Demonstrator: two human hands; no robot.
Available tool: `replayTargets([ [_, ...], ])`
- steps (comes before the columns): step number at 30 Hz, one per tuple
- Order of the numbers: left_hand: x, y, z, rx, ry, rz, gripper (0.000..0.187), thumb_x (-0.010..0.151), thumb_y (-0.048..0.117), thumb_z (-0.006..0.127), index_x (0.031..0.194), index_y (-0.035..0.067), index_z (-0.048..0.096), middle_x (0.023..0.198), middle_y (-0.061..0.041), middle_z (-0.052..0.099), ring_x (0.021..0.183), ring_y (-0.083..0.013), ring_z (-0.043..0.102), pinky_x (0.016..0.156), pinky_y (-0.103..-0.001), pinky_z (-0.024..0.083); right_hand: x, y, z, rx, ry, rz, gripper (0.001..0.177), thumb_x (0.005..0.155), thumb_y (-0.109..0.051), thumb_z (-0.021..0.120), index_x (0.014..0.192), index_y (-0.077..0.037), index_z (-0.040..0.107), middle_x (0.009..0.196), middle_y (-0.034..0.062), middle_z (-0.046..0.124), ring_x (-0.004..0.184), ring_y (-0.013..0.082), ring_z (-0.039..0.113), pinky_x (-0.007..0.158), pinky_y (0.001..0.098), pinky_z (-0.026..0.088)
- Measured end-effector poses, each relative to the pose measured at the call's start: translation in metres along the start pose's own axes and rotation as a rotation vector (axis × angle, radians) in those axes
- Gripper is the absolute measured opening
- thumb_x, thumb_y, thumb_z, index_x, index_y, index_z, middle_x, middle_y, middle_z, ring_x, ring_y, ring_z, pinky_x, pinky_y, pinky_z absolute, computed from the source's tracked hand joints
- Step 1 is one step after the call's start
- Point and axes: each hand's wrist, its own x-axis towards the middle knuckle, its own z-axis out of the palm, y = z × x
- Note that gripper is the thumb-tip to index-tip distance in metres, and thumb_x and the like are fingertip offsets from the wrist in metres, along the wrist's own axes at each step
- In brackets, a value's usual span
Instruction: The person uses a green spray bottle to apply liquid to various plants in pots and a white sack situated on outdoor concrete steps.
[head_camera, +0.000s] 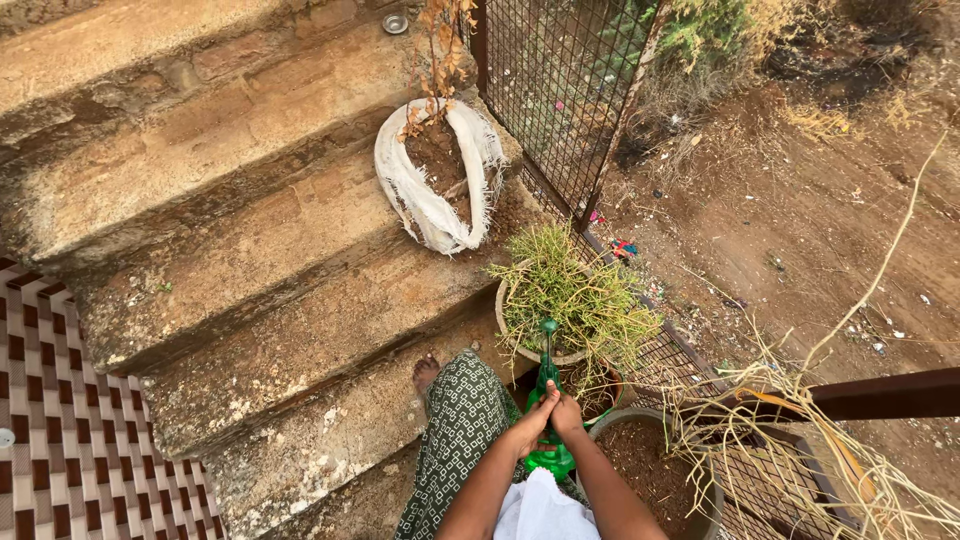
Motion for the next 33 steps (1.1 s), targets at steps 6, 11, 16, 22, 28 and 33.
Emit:
replayTargets([
  [6, 0.002, 0.003, 0.011, 0.020, -0.014, -0.004, 0.103, 0.077, 0.092, 0.043, 0.162, 0.039, 0.016, 0.157, -0.002, 0.043, 0.130, -0.0287, 0.057, 0.086, -0.041, 0.056, -0.003, 0.000, -0.009, -0.012, 0.070, 0.027, 0.074, 0.096, -0.070, 0.042, 0.095, -0.004, 0.077, 0.093, 0.0183, 0.077, 0.090, 0.0342, 0.071, 0.086, 0.0453, 0.053],
  [11, 0.004, 0.006, 0.021, 0.052, 0.028, 0.020, 0.109, 0.075, 0.098, 0.035, 0.162, 0.034, 0.021, 0.159, -0.004, 0.041, 0.129, -0.0278, 0.054, 0.086, -0.042, 0.056, -0.002, -0.002, -0.014, -0.014, 0.115, 0.026, 0.072, 0.097, -0.067, 0.043, 0.091, -0.004, 0.078, 0.091, 0.0191, 0.077, 0.090, 0.0354, 0.072, 0.087, 0.0454, 0.054],
  [16, 0.004, 0.004, 0.026, 0.086, 0.024, 0.114, 0.104, 0.076, 0.096, 0.031, 0.157, 0.032, 0.029, 0.154, -0.005, 0.046, 0.129, -0.0281, 0.055, 0.082, -0.042, 0.056, 0.002, 0.005, -0.018, -0.045, 0.193, -0.001, 0.057, 0.098, -0.055, 0.049, 0.095, -0.007, 0.079, 0.096, 0.0206, 0.077, 0.093, 0.0361, 0.074, 0.086, 0.0472, 0.055],
  [22, 0.005, 0.006, 0.032, 0.163, 0.081, 0.198, 0.096, 0.081, 0.089, 0.035, 0.152, 0.025, 0.041, 0.149, -0.009, 0.053, 0.132, -0.0296, 0.054, 0.083, -0.046, 0.057, 0.007, 0.011, -0.020, 0.004, 0.277, -0.005, 0.049, 0.094, -0.050, 0.058, 0.094, -0.007, 0.081, 0.095, 0.0212, 0.077, 0.093, 0.0355, 0.075, 0.086, 0.0466, 0.055],
  [28, 0.006, 0.007, 0.038, 0.168, 0.184, 0.438, 0.083, 0.092, 0.076, 0.049, 0.148, 0.015, 0.049, 0.143, -0.013, 0.062, 0.134, -0.0264, 0.057, 0.109, -0.039, 0.043, 0.012, 0.008, -0.026, 0.083, 0.298, 0.007, 0.075, 0.093, -0.070, 0.051, 0.085, 0.000, 0.076, 0.087, 0.0165, 0.080, 0.086, 0.0276, 0.077, 0.082, 0.0420, 0.058],
  [33, 0.004, 0.007, 0.036, 0.193, 0.250, 0.492, 0.083, 0.091, 0.072, 0.052, 0.150, 0.015, 0.046, 0.140, -0.014, 0.063, 0.130, -0.0271, 0.060, 0.108, -0.037, 0.045, 0.017, -0.001, -0.031, 0.080, 0.304, 0.064, 0.079, 0.095, -0.073, 0.051, 0.083, 0.001, 0.075, 0.082, 0.0144, 0.077, 0.080, 0.0266, 0.075, 0.078, 0.0421, 0.057],
])
